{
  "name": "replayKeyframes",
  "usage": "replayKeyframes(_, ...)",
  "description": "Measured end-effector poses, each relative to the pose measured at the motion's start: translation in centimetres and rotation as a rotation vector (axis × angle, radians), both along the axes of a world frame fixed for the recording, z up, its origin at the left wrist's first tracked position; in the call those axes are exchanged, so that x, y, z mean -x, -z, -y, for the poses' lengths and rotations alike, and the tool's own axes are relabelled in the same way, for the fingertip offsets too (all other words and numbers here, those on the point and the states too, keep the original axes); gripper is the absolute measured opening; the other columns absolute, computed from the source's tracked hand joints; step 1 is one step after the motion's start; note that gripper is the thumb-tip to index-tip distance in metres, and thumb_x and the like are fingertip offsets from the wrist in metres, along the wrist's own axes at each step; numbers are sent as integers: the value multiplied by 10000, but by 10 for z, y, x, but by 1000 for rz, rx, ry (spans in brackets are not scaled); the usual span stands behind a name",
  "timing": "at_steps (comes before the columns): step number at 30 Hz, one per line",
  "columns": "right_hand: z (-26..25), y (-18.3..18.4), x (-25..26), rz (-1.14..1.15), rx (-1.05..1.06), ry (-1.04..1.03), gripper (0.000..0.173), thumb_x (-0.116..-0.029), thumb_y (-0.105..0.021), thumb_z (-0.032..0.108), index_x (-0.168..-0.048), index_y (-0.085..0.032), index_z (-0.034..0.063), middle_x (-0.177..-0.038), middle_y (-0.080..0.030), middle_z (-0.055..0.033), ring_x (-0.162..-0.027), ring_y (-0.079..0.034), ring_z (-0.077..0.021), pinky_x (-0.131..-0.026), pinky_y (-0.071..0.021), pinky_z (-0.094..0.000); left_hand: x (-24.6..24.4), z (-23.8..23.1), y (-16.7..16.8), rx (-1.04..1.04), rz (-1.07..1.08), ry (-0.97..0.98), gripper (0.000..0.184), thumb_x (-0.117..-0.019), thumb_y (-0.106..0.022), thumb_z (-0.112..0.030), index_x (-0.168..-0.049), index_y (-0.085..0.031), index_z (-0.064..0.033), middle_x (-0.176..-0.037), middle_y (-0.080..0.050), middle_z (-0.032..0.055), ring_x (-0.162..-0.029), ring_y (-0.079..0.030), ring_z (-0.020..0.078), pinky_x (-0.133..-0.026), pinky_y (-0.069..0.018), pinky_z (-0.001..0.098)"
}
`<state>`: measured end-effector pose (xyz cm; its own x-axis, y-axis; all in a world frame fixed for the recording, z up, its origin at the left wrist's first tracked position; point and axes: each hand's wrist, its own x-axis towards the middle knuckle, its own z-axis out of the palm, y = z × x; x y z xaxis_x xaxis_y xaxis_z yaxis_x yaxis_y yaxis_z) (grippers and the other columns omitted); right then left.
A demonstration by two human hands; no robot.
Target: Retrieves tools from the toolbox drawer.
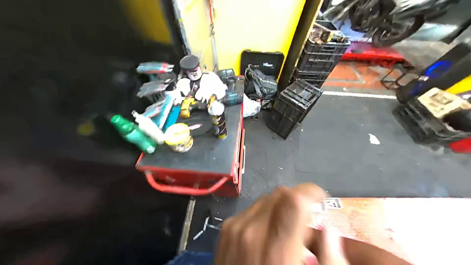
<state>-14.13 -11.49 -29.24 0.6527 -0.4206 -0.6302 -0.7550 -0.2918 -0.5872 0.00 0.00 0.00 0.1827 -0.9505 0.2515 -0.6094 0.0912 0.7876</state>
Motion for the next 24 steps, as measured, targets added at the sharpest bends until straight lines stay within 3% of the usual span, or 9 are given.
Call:
replayKeyframes(2, 74, -1, -11, -3, -138, 302, 361, -1079, -497, 175, -1381, -617, 18, -1356, -641, -212, -1274, -605, -337, -1121, -422, -504, -27, 110, 106, -223, 323, 78, 319, -1009, -562, -364, -1223, -712, -180, -978, -748, -14, -852, -726, 144, -741, -613, 404)
replayKeyframes(3, 110, 28, -13, 85, -156, 352, 374, -1074, -514, 231, -1358, -633, 18, -1284, -670, -223, -1183, -651, -343, -1057, -475, -509, -45, 156, 149, -388, 412, 140, 356, -1031, -532, -391, -1267, -708, -191, -1117, -749, 8, -1048, -713, 191, -921, -572, 458)
replayKeyframes(5, 177, 69, -37, 211, -205, 432, 396, -1062, -535, 294, -1317, -643, 11, -1179, -691, -223, -1021, -690, -321, -935, -538, -486, -87, 226, 229, -544, 535, 159, 399, -1034, -523, -435, -1278, -708, -181, -1276, -697, 40, -1261, -609, 240, -1093, -456, 481)
replayKeyframes(9, 308, 90, -97, 453, -357, 403, 484, -1094, -461, 321, -1387, -540, -56, -1217, -660, -278, -998, -698, -316, -848, -581, -436, -145, 280, 334, -609, 611, 104, 596, -958, -537, -643, -1387, -648, -245, -1568, -489, 44, -1549, -282, 274, -1278, -174, 529)
replayKeyframes(10, 334, 52, -124, 333, -409, 539, 446, -1108, -454, 282, -1437, -521, -11, -1316, -621, -266, -1116, -654, -342, -972, -512, -471, -147, 283, 345, -598, 634, 95, 645, -933, -522, -702, -1389, -651, -265, -1580, -484, 40, -1557, -268, 283, -1278, -138, 563)
replayKeyframes(12, 389, 18, -179, 275, -497, 672, 430, -1116, -431, 240, -1487, -483, 28, -1434, -561, -229, -1260, -590, -340, -1084, -442, -481, -149, 276, 360, -474, 733, 57, 701, -890, -460, -807, -1311, -699, -300, -1500, -576, 7, -1501, -389, 272, -1250, -209, 603)
replayKeyframes(16, 472, 38, -267, 486, -537, 802, 515, -1139, -328, 344, -1533, -393, 18, -1425, -544, -259, -1240, -595, -357, -1023, -491, -494, -153, 272, 371, -334, 697, 12, 722, -879, -455, -815, -1282, -714, -275, -1448, -618, -8, -1451, -464, 227, -1232, -274, 586)
replayKeyframes(19, 485, 47, -312, 448, -620, 1028, 669, -1120, -178, 512, -1465, -481, 25, -1414, -546, -254, -1267, -563, -356, -1023, -460, -545, -158, 271, 372, -322, 665, 11, 769, -879, -434, -828, -1301, -694, -239, -1444, -620, 1, -1450, -465, 215, -1237, -272, 570)
replayKeyframes(24, 491, 61, -313, 354, -532, 1052, 752, -1065, -319, 628, -1269, -650, -15, -1283, -642, -241, -1192, -617, -343, -995, -477, -555, -160, 269, 373, -303, 630, 4, 857, -888, -353, -856, -1367, -644, -208, -1466, -600, 27, -1458, -450, 194, -1252, -241, 528)
